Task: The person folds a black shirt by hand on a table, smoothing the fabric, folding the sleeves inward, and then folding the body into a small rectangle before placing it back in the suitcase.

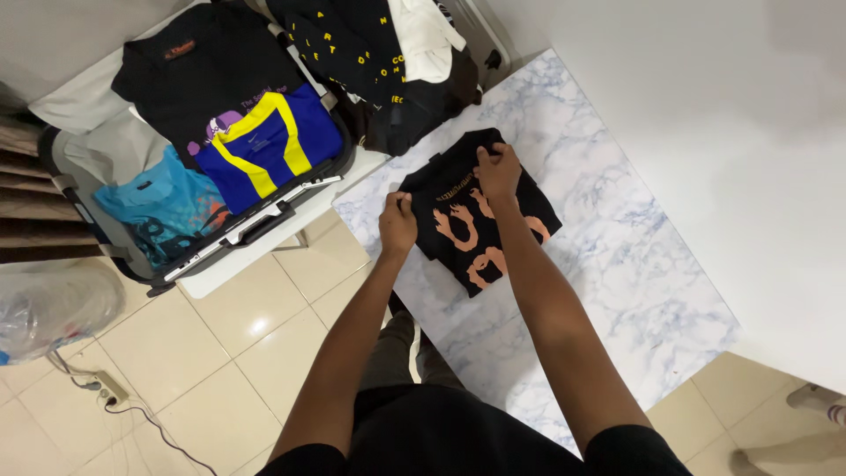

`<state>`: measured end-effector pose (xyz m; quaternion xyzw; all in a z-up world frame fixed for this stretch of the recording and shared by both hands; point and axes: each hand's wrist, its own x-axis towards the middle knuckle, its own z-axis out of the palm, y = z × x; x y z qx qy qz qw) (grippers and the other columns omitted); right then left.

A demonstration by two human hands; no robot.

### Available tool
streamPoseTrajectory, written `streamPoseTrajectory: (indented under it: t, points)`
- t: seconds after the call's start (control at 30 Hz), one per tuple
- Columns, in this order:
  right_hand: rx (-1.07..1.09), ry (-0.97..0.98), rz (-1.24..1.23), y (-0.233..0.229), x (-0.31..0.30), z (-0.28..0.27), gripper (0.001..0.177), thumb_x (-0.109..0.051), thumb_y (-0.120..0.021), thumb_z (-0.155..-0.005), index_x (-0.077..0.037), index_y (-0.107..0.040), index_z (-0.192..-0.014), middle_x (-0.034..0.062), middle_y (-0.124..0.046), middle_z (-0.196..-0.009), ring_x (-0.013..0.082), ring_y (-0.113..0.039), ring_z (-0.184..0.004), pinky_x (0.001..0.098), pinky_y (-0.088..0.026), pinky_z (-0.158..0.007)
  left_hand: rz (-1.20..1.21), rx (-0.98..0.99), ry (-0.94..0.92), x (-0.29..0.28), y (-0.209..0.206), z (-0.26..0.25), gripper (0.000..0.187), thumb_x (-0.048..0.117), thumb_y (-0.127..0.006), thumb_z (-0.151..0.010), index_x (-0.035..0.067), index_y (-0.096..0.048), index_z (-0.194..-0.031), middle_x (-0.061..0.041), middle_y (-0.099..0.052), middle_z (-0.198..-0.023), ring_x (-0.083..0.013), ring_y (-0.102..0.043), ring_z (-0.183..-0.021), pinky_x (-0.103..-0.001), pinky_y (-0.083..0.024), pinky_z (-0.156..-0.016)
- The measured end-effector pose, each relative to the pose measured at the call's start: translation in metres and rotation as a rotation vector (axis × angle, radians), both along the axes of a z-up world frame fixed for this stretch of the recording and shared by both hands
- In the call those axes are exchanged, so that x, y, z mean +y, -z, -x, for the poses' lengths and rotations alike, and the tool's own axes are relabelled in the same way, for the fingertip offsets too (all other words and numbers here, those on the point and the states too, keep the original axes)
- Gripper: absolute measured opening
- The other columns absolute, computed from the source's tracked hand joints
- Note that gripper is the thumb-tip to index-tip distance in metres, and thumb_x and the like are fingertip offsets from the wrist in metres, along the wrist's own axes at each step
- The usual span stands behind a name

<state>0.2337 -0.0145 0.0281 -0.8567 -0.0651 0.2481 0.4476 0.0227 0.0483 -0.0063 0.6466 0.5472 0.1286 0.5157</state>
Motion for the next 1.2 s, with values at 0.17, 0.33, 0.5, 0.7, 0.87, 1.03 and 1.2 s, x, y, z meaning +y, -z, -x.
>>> streamPoseTrajectory:
  t: [0.17,0.33,0.5,0.7,0.87,1.03,1.2]
  points:
    - [-0.350,-0.259,-0.049,0.026,-0.013,-0.001,0.030,-0.019,-0.062,-0.104,0.000,-0.065,-0.126,0.0127,-0.073,-0.107,0.0258,-0.072,-0.097,0.0375,-0.056,-0.088,-0.242,-0.148,-0.051,-0.005,0.005,-0.007,0.022,0.016,-0.056,-0.103,0.003,-0.062,-0.121,-0.015,-0.072,-0.112,-0.0301,-0.071,-0.100,-0.038,-0.056,-0.086]
    - [-0.582,-0.414,-0.040,0.028,-0.041,0.006,0.027,-0.017,-0.065,-0.102,-0.001,-0.066,-0.124,0.0185,-0.070,-0.120,0.0350,-0.067,-0.111,0.0419,-0.054,-0.095,-0.064,-0.230,-0.009,0.001,-0.001,-0.013,0.029,0.008,-0.071,-0.094,-0.001,-0.065,-0.120,-0.018,-0.072,-0.119,-0.0292,-0.067,-0.115,-0.035,-0.048,-0.101]
    - [-0.696,-0.519,0.023,0.032,-0.066,0.006,0.035,-0.017,-0.065,-0.102,0.001,-0.062,-0.132,0.0250,-0.062,-0.138,0.0430,-0.054,-0.130,0.0503,-0.044,-0.110,0.092,-0.454,0.025,0.011,0.019,-0.013,0.031,0.001,-0.062,-0.098,-0.002,-0.059,-0.129,-0.015,-0.073,-0.123,-0.0227,-0.066,-0.118,-0.030,-0.047,-0.107]
    - [-0.728,-0.602,0.303,0.020,-0.077,0.013,0.058,-0.041,-0.060,-0.103,-0.004,-0.055,-0.148,0.0304,-0.036,-0.160,0.0504,-0.028,-0.151,0.0646,-0.021,-0.122,0.003,-0.474,-0.002,0.009,0.024,-0.012,0.044,-0.003,-0.050,-0.100,-0.002,-0.049,-0.144,-0.017,-0.063,-0.141,-0.0271,-0.060,-0.132,-0.033,-0.044,-0.113]
    - [-0.582,-0.586,0.568,0.015,-0.085,0.022,0.078,-0.060,-0.050,-0.101,-0.013,-0.037,-0.161,0.0372,-0.011,-0.164,0.0555,-0.009,-0.152,0.0679,-0.013,-0.120,-0.538,-0.095,0.061,-0.027,-0.010,-0.015,0.057,0.014,-0.059,-0.100,-0.002,-0.041,-0.152,-0.024,-0.035,-0.161,-0.0408,-0.031,-0.152,-0.053,-0.025,-0.125]
    - [-0.559,-0.565,0.569,0.017,-0.096,0.034,0.080,-0.063,-0.046,-0.103,-0.013,-0.030,-0.164,0.0361,-0.007,-0.166,0.0546,-0.007,-0.154,0.0665,-0.012,-0.122,-0.671,0.206,0.647,-0.069,-0.022,-0.011,0.077,0.052,-0.047,-0.103,0.004,-0.034,-0.161,-0.017,-0.016,-0.173,-0.0372,-0.008,-0.160,-0.066,-0.007,-0.124]
    - [-0.588,-0.527,0.546,0.025,-0.129,0.049,0.086,-0.068,-0.044,-0.102,-0.013,-0.025,-0.165,0.0373,-0.004,-0.166,0.0561,-0.005,-0.153,0.0651,-0.013,-0.122,-0.462,0.385,0.736,-0.050,-0.045,0.004,0.106,0.077,-0.055,-0.086,0.008,-0.029,-0.161,-0.012,-0.010,-0.171,-0.0317,-0.004,-0.159,-0.072,-0.001,-0.118]
